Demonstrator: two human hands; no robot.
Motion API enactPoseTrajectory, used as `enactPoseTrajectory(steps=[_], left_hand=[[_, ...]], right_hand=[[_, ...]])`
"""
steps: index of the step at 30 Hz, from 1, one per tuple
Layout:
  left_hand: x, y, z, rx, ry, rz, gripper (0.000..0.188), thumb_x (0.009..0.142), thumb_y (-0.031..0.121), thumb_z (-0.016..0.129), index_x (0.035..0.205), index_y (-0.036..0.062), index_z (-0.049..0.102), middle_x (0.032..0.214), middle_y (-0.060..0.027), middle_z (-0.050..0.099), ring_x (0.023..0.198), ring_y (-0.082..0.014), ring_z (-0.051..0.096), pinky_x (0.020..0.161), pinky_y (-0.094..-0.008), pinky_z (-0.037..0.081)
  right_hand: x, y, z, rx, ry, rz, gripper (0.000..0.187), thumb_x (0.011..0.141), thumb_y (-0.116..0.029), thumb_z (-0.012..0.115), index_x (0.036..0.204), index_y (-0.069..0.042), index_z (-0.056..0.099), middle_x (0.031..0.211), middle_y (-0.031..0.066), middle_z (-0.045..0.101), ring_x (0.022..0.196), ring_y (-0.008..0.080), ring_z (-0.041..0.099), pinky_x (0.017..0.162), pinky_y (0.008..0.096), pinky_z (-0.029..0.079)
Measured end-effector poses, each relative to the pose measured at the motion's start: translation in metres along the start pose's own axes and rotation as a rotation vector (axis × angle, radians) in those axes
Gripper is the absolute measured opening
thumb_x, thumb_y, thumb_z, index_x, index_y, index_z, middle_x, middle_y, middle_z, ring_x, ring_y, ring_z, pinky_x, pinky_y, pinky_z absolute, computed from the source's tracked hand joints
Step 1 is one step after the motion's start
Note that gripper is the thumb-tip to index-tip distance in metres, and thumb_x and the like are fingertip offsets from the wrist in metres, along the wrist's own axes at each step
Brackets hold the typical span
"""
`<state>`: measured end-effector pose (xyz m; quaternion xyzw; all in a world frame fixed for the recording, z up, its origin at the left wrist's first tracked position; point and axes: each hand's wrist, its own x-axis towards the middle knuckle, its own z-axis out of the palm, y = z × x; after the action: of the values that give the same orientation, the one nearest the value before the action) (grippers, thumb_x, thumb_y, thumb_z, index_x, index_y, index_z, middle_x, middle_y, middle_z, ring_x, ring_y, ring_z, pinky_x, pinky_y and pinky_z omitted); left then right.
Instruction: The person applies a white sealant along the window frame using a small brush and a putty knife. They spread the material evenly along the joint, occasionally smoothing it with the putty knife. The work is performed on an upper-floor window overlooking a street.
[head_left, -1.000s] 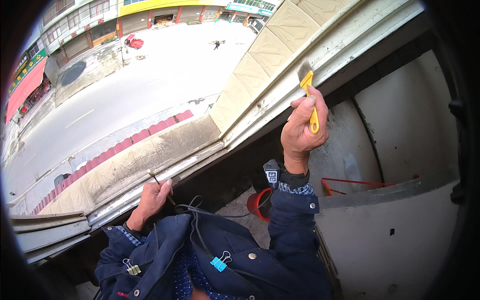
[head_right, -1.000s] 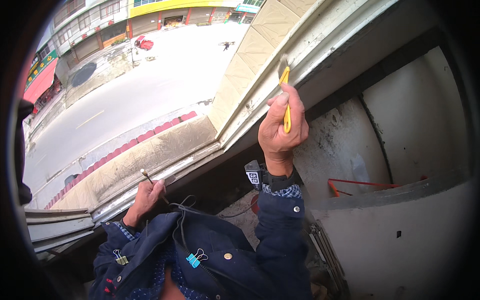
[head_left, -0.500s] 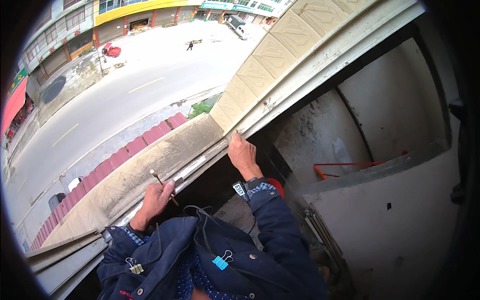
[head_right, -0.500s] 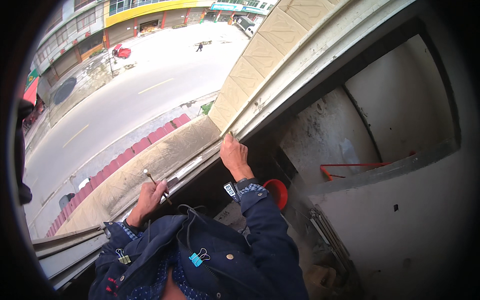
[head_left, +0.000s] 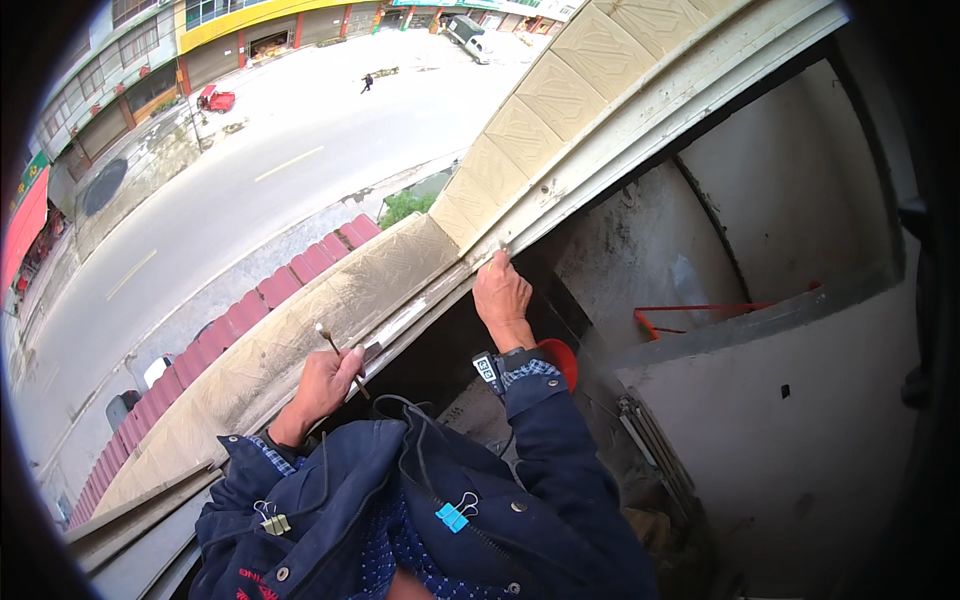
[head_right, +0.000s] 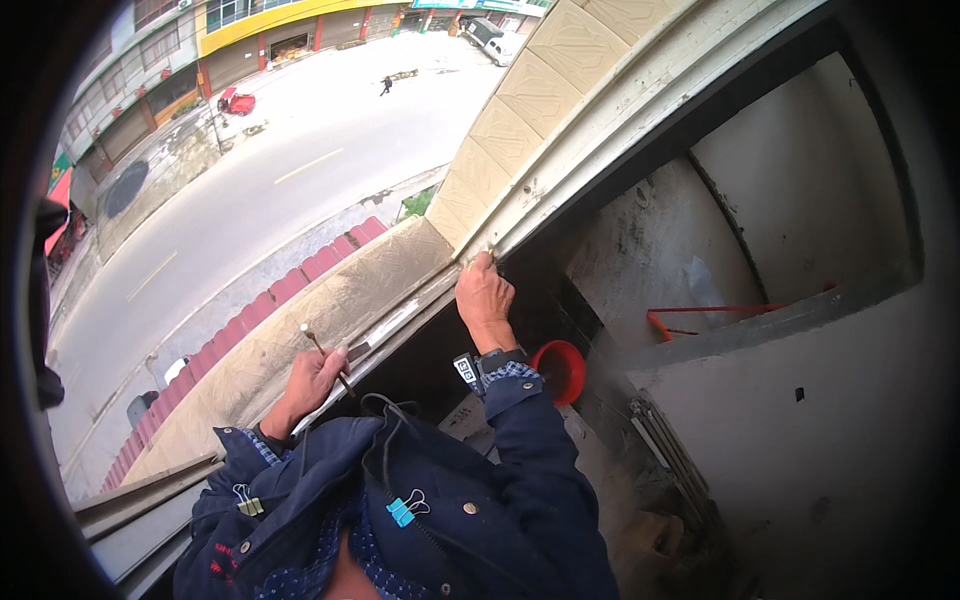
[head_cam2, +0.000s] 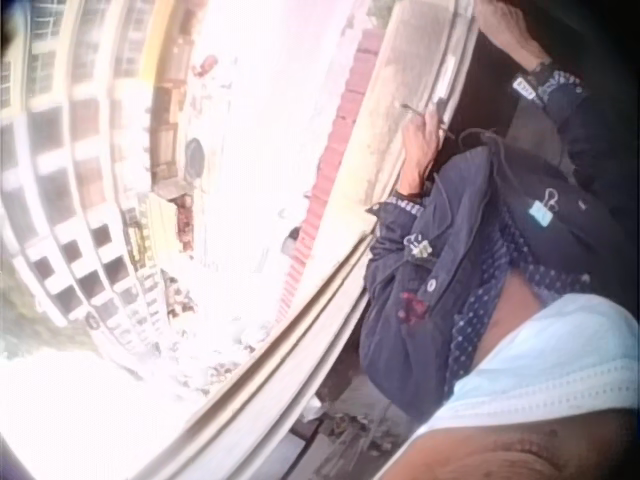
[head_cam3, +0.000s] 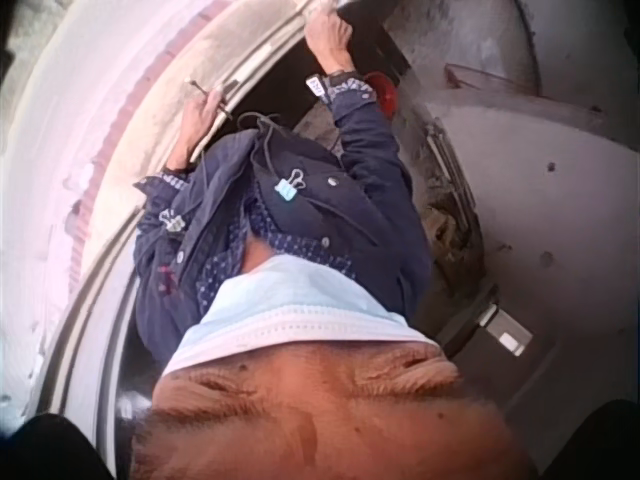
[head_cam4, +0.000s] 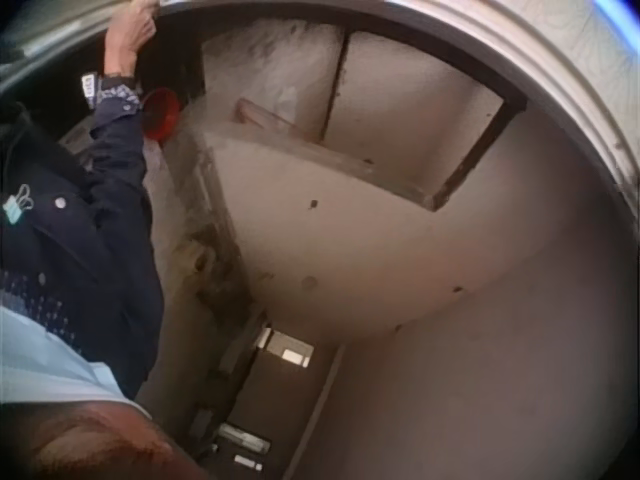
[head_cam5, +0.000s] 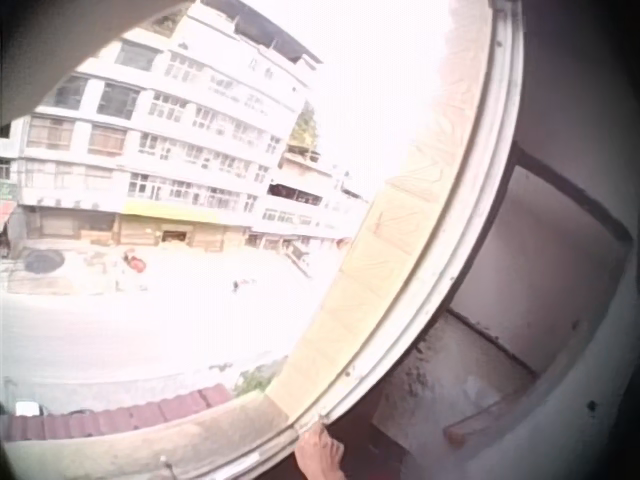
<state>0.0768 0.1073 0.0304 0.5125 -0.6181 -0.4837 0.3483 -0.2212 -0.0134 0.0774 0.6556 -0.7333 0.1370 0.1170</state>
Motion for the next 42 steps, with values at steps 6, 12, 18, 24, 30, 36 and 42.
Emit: enactPoseTrajectory(steps=[6, 12, 18, 24, 30, 36, 42], left_hand=[[0.007, 0.001, -0.003, -0.001, -0.055, 0.025, 0.05, 0.107, 0.035, 0.052, 0.077, -0.0015, 0.07, 0.06, -0.0103, 0.055, 0.058, -0.0166, 0.051, 0.059, -0.0374, 0.044], [0.016, -0.003, -0.004, 0.035, -0.08, 0.096, 0.051, 0.107, 0.035, 0.051, 0.076, -0.001, 0.069, 0.057, -0.0105, 0.052, 0.056, -0.0165, 0.051, 0.058, -0.0379, 0.044], [0.035, -0.004, -0.014, 0.074, -0.103, 0.003, 0.05, 0.105, 0.035, 0.052, 0.075, 0.0004, 0.072, 0.057, -0.0136, 0.061, 0.056, -0.0211, 0.061, 0.059, -0.0388, 0.048], [0.051, -0.012, -0.011, 0.072, -0.097, 0.09, 0.05, 0.104, 0.035, 0.053, 0.075, 0.0009, 0.074, 0.061, -0.0135, 0.066, 0.059, -0.0209, 0.064, 0.061, -0.0384, 0.05], [0.063, -0.02, -0.009, 0.002, 0.011, 0.039, 0.051, 0.102, 0.035, 0.054, 0.072, -0.0012, 0.073, 0.059, -0.011, 0.064, 0.061, -0.0189, 0.063, 0.062, -0.039, 0.049], [0.064, 0.025, -0.024, -0.079, -0.087, 0.006, 0.059, 0.105, 0.045, 0.046, 0.105, -0.0068, 0.075, 0.078, -0.0246, 0.07, 0.077, -0.0321, 0.068, 0.075, -0.0443, 0.051], [0.07, 0.061, -0.024, -0.175, 0.004, 0.015, 0.06, 0.104, 0.047, 0.051, 0.09, -0.0085, 0.067, 0.071, -0.0236, 0.061, 0.068, -0.0355, 0.059, 0.066, -0.0489, 0.044]], right_hand=[[0.013, -0.006, -0.027, 0.241, 0.471, -0.247, 0.024, 0.092, -0.006, 0.06, 0.115, -0.005, 0.057, 0.082, 0.0174, 0.07, 0.061, 0.0374, 0.067, 0.054, 0.047, 0.053], [0.016, 0.001, 0.001, 0.26, 0.281, 0.021, 0.016, 0.096, -0.016, 0.056, 0.108, -0.007, 0.059, 0.083, 0.0217, 0.07, 0.074, 0.0436, 0.067, 0.065, 0.0551, 0.052], [0.012, 0.003, -0.039, 0.467, 0.113, -0.064, 0.017, 0.096, -0.018, 0.056, 0.105, -0.006, 0.064, 0.081, 0.0261, 0.069, 0.076, 0.0446, 0.07, 0.068, 0.0536, 0.056], [0.137, 0.013, -0.251, 0.776, 0.81, -0.362, 0.034, 0.107, -0.024, 0.046, 0.119, 0.003, 0.064, 0.072, 0.002, 0.064, 0.057, 0.0098, 0.055, 0.057, 0.0256, 0.046], [0.226, 0.0, -0.424, 0.73, 1.17, -0.388, 0.043, 0.11, -0.03, 0.039, 0.119, 0.003, 0.065, 0.102, 0.0151, 0.071, 0.08, 0.0237, 0.063, 0.078, 0.0351, 0.054], [0.282, -0.01, -0.533, 0.223, 1.473, -0.496, 0.041, 0.109, -0.031, 0.041, 0.119, -0.002, 0.067, 0.106, 0.0206, 0.069, 0.094, 0.0391, 0.067, 0.083, 0.0455, 0.055], [0.338, -0.024, -0.633, 0.039, 1.523, -0.418, 0.029, 0.1, -0.024, 0.049, 0.104, -0.006, 0.072, 0.096, 0.0249, 0.069, 0.095, 0.0442, 0.066, 0.081, 0.0499, 0.054]])
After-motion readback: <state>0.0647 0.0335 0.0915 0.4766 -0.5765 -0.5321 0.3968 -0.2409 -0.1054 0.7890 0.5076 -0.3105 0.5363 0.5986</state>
